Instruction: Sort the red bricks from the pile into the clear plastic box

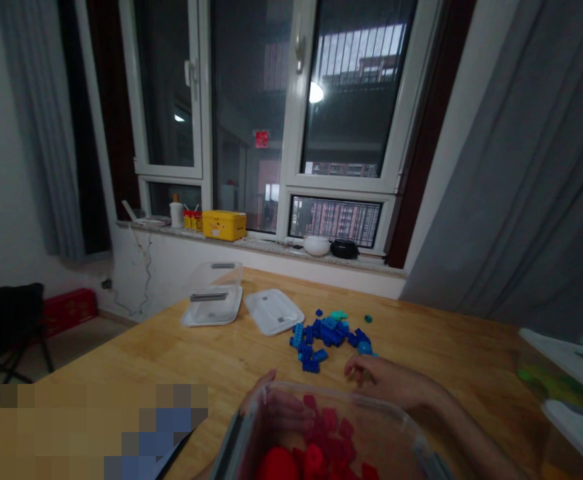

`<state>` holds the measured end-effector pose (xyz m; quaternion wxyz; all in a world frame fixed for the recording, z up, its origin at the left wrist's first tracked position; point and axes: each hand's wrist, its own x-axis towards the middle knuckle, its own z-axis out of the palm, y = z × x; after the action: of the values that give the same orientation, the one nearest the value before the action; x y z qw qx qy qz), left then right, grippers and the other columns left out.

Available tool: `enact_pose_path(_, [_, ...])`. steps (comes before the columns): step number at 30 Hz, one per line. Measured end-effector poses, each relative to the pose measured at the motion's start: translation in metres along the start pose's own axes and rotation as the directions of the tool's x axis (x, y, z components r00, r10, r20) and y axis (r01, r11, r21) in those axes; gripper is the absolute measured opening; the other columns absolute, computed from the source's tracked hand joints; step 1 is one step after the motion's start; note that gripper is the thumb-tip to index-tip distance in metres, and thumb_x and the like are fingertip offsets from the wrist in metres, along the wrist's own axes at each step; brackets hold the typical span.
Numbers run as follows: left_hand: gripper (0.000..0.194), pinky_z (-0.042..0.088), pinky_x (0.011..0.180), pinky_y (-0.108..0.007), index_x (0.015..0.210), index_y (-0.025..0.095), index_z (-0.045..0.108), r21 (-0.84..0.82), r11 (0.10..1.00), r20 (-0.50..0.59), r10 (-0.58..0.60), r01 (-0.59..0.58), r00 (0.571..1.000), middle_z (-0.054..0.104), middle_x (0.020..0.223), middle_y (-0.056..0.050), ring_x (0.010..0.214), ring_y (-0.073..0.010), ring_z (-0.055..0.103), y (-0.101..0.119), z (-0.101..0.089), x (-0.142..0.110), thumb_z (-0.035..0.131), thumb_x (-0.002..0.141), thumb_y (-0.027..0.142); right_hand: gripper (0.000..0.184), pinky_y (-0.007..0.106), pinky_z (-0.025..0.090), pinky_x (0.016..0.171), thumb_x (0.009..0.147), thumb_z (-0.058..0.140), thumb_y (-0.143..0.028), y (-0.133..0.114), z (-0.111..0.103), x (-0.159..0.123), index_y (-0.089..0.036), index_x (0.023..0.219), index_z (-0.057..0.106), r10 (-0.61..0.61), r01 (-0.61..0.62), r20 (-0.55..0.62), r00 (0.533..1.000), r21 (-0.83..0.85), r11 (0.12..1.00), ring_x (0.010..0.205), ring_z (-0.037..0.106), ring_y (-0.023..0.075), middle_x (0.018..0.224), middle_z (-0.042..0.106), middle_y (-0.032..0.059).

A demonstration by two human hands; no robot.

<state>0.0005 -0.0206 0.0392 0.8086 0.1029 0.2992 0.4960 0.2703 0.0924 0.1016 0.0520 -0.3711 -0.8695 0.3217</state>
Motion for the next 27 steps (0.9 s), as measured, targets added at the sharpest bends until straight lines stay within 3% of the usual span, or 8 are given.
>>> enact_pose_path(3, [0.039, 0.056, 0.091, -0.046, 0.126, 0.016, 0.060, -0.008, 1.000, -0.002, -0.001, 0.001, 1.000, 0.063, 0.127, -0.010, 0.108, -0.0245, 0.064, -0.001, -0.004, -0.011, 0.062, 0.095, 0.039, 0.050, 0.031, 0.048, 0.076, 0.070, 0.068, -0.022, 0.007, 0.010, 0.008, -0.011, 0.118, 0.064, -0.046, 0.039, 0.150, 0.988, 0.053, 0.998, 0.093, 0.065, 0.0233, 0.107, 0.071, 0.0115])
enact_pose_path(7, [0.038, 0.056, 0.090, -0.044, 0.125, 0.016, 0.061, -0.006, 1.000, -0.030, -0.006, 0.006, 1.000, 0.063, 0.125, -0.009, 0.107, -0.0240, 0.065, 0.002, -0.008, -0.005, 0.062, 0.095, 0.040, 0.048, 0.033, 0.052, 0.085, 0.075, 0.063, -0.027, 0.004, 0.019, 0.015, -0.014, 0.122, 0.065, -0.079, 0.066, 0.214, 0.974, 0.067, 0.996, 0.102, 0.067, 0.0250, 0.114, 0.074, 0.0104])
enact_pose_path(11, [0.037, 0.057, 0.087, -0.044, 0.112, 0.012, 0.067, 0.007, 1.000, -0.070, -0.008, 0.009, 0.998, 0.072, 0.107, -0.010, 0.095, -0.0238, 0.070, 0.006, -0.010, 0.015, 0.053, 0.099, 0.043, 0.045, 0.037, 0.052, 0.092, 0.077, 0.060, -0.028, 0.001, 0.026, 0.021, -0.016, 0.119, 0.070, -0.034, 0.033, 0.224, 0.974, 0.006, 0.999, 0.109, 0.067, 0.0276, 0.121, 0.073, 0.0104])
enact_pose_path(15, [0.057, 0.056, 0.086, -0.049, 0.087, 0.008, 0.074, 0.015, 1.000, -0.076, 0.007, -0.006, 0.997, 0.077, 0.080, -0.017, 0.085, -0.0345, 0.075, 0.004, -0.011, 0.021, 0.032, 0.100, 0.044, 0.043, 0.037, 0.052, 0.093, 0.079, 0.061, -0.032, -0.002, 0.031, 0.023, -0.017, 0.118, 0.071, -0.007, 0.015, 0.206, 0.979, -0.033, 0.999, 0.111, 0.067, 0.0285, 0.122, 0.074, 0.0097])
enact_pose_path(21, [0.054, 0.054, 0.093, -0.052, 0.095, 0.006, 0.075, 0.030, 1.000, -0.057, 0.011, -0.009, 0.998, 0.079, 0.088, -0.020, 0.095, -0.0376, 0.075, 0.003, -0.007, 0.012, 0.033, 0.097, 0.041, 0.033, 0.036, 0.051, 0.085, 0.078, 0.063, -0.031, 0.003, 0.039, 0.028, -0.016, 0.105, 0.074, -0.022, 0.031, 0.158, 0.987, -0.058, 0.998, 0.104, 0.069, 0.0305, 0.113, 0.076, 0.0118])
enact_pose_path(27, [0.049, 0.055, 0.092, -0.050, 0.097, 0.004, 0.075, 0.054, 0.999, -0.008, 0.009, -0.008, 1.000, 0.079, 0.090, -0.020, 0.095, -0.0362, 0.074, 0.009, -0.005, -0.002, 0.042, 0.097, 0.040, 0.033, 0.028, 0.046, 0.072, 0.072, 0.062, -0.021, 0.013, 0.036, 0.028, -0.017, 0.103, 0.075, -0.053, 0.054, 0.115, 0.992, -0.008, 0.999, 0.092, 0.069, 0.0235, 0.102, 0.078, 0.0067])
